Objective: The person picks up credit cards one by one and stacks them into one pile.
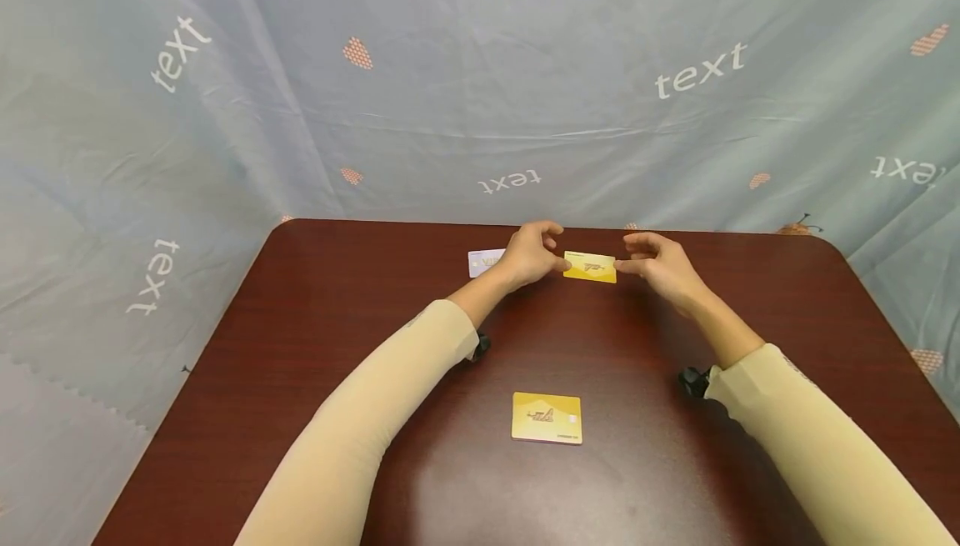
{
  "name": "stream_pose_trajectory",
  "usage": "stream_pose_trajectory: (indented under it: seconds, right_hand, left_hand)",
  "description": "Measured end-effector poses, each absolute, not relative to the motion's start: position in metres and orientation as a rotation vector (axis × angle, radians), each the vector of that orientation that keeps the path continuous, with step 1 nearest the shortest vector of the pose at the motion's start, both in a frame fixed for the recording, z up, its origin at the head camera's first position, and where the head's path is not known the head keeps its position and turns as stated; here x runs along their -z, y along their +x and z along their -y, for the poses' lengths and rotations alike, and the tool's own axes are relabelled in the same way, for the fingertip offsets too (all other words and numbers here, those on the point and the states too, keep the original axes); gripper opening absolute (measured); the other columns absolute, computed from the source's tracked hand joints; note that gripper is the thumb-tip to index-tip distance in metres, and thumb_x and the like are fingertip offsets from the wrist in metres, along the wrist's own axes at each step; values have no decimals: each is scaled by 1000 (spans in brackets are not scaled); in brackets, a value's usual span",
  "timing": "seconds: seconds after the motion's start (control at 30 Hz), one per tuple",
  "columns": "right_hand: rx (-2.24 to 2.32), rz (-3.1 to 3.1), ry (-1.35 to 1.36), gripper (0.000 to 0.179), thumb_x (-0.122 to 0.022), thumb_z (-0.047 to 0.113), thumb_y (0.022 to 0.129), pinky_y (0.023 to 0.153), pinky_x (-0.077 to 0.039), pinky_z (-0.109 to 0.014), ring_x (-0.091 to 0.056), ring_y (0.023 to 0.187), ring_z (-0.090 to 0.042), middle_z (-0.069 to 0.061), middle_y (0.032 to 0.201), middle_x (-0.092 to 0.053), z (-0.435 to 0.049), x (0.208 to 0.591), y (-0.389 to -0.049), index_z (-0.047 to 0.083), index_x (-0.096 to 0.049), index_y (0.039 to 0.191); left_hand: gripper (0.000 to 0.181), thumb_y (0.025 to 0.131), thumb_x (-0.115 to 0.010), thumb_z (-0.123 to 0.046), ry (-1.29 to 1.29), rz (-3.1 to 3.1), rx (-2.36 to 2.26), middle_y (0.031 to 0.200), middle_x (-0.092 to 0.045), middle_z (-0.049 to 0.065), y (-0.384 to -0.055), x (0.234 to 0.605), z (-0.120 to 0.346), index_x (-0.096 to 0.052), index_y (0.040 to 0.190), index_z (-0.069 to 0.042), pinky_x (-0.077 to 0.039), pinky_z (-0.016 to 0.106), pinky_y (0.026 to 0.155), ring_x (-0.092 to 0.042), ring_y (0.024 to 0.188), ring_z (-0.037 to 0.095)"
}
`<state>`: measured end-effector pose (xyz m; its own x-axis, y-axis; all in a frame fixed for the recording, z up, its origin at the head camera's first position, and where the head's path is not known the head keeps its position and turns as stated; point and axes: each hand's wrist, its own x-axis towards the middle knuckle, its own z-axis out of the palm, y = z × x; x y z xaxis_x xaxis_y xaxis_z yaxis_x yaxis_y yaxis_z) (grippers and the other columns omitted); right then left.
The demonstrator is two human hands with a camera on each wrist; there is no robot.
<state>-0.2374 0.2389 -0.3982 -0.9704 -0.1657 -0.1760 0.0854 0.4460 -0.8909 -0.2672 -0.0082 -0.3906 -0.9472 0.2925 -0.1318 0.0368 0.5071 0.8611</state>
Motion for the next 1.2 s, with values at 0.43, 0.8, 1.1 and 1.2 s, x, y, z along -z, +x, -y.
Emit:
stream_pose_trajectory:
  seconds: [0.43, 0.8, 1.1, 1.2]
  right_hand:
    - [1371, -2464, -30, 70, -68, 21, 101, 118, -33, -60, -34, 148, -45, -27, 161, -36, -240, 412, -253, -1, -36, 159]
    - [1282, -2462, -85, 72, -72, 16, 98, 117, -35, -58, -37, 143, -45, -29, 159, -35, -241, 418, -256, -5, -37, 157]
    - [1211, -2517, -110, 71, -74, 17, 96, 113, -39, -56, -43, 136, -44, -29, 156, -38, -239, 424, -260, -5, -41, 156]
    - [1196, -2533, -119, 69, -74, 14, 96, 111, -41, -55, -44, 133, -43, -30, 154, -39, -239, 427, -262, -5, -43, 154]
  left_hand:
    - [65, 83, -88, -3, 107, -2500, -1414, 129, -62, 15, -278, 407, -4, -60, 143, -4, -54, 39, 95, -60, 112, 30]
    - [60, 85, -89, -12, 163, -2611, -1121, 131, -67, 10, -282, 413, -11, -65, 139, -8, -52, 39, 101, -62, 118, 27]
    - [60, 84, -90, -13, 179, -2635, -1051, 133, -66, 9, -285, 413, -12, -65, 139, -9, -50, 36, 102, -60, 119, 26]
    - [60, 84, -90, -12, 177, -2631, -1041, 138, -64, 9, -285, 413, -12, -65, 139, -9, -49, 38, 105, -59, 124, 28]
